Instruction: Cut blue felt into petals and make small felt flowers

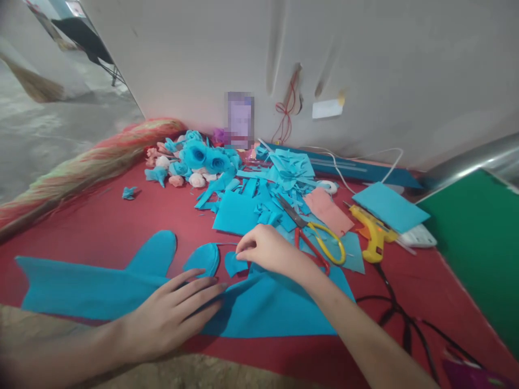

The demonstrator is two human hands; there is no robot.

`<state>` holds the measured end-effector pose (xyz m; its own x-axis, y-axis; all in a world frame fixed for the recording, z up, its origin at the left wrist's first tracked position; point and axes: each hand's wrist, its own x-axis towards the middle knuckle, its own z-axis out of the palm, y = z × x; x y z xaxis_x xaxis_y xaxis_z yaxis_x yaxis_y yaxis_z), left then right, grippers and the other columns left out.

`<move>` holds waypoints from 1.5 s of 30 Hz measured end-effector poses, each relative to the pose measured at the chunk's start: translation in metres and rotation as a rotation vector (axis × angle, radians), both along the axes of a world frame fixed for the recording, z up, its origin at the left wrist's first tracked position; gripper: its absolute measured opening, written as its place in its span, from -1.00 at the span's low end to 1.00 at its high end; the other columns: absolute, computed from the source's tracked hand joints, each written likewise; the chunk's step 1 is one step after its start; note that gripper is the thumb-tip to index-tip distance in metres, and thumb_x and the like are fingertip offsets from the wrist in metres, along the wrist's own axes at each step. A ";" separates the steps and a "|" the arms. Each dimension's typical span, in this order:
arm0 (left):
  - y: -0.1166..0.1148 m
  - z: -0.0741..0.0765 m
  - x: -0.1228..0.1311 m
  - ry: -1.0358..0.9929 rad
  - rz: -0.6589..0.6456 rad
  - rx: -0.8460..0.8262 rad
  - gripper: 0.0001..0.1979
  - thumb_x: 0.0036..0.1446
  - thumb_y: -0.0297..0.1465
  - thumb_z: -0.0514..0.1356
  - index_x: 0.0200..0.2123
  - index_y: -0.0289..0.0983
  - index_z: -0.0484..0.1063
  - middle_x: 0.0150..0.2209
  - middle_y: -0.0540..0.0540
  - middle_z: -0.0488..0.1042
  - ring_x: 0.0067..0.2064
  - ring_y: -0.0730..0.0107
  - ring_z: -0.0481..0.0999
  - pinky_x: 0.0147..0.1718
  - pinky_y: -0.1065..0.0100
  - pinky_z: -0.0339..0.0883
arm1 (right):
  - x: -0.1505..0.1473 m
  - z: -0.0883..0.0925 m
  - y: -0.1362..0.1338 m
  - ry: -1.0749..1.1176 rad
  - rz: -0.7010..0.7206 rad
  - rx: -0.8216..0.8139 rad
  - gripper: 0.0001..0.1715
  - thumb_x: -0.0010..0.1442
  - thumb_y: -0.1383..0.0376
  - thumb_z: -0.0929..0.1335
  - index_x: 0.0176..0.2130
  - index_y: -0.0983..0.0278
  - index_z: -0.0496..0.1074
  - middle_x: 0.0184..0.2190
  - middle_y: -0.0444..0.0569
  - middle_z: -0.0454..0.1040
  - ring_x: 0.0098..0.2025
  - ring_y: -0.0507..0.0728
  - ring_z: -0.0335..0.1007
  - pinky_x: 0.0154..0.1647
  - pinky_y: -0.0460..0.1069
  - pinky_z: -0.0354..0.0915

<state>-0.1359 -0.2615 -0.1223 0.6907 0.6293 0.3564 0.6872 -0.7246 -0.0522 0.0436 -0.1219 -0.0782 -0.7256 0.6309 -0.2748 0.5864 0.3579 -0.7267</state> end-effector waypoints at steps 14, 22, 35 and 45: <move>0.002 0.002 0.002 0.048 0.039 -0.071 -0.75 0.13 -0.48 0.00 -0.12 -0.28 0.33 0.01 -0.11 0.37 -0.08 0.23 0.35 -0.08 0.19 0.17 | -0.016 -0.015 0.005 -0.074 0.128 0.005 -0.86 -0.03 0.38 0.34 -0.46 0.28 0.53 -0.53 -0.15 0.48 -0.47 -0.01 0.32 -0.51 -0.18 0.08; 0.007 0.009 0.002 0.054 0.042 -0.261 -0.76 0.09 -0.39 0.04 -0.15 -0.25 0.30 0.01 -0.11 0.35 -0.10 0.20 0.31 -0.09 0.15 0.09 | -0.017 -0.017 -0.012 -0.164 -0.149 0.143 -0.84 0.00 0.31 0.35 -0.45 0.30 0.54 -0.64 -0.10 0.39 -0.57 0.00 0.20 -0.58 -0.12 -0.02; 0.008 0.007 0.003 -0.005 0.108 -0.354 -0.79 0.11 -0.39 0.01 -0.17 -0.26 0.30 0.07 -0.18 0.27 -0.01 0.14 0.26 -0.02 0.11 0.01 | -0.010 -0.018 -0.018 -0.117 -0.259 0.077 -0.85 -0.03 0.32 0.37 -0.43 0.33 0.54 -0.65 -0.14 0.34 -0.58 -0.04 0.16 -0.61 -0.15 0.00; 0.006 0.004 0.003 -0.002 0.145 -0.307 -0.79 0.12 -0.36 0.02 -0.18 -0.26 0.31 0.05 -0.13 0.31 0.00 0.16 0.26 0.00 0.12 0.01 | -0.006 -0.023 -0.017 -0.134 -0.263 0.029 -0.86 -0.04 0.34 0.36 -0.43 0.33 0.53 -0.68 -0.15 0.31 -0.60 -0.04 0.14 -0.63 -0.15 -0.01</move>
<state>-0.1329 -0.2557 -0.1185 0.5854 0.7992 0.1360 0.7842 -0.6008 0.1548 0.0375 -0.1392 -0.1007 -0.4950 0.8013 -0.3359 0.7516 0.2010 -0.6282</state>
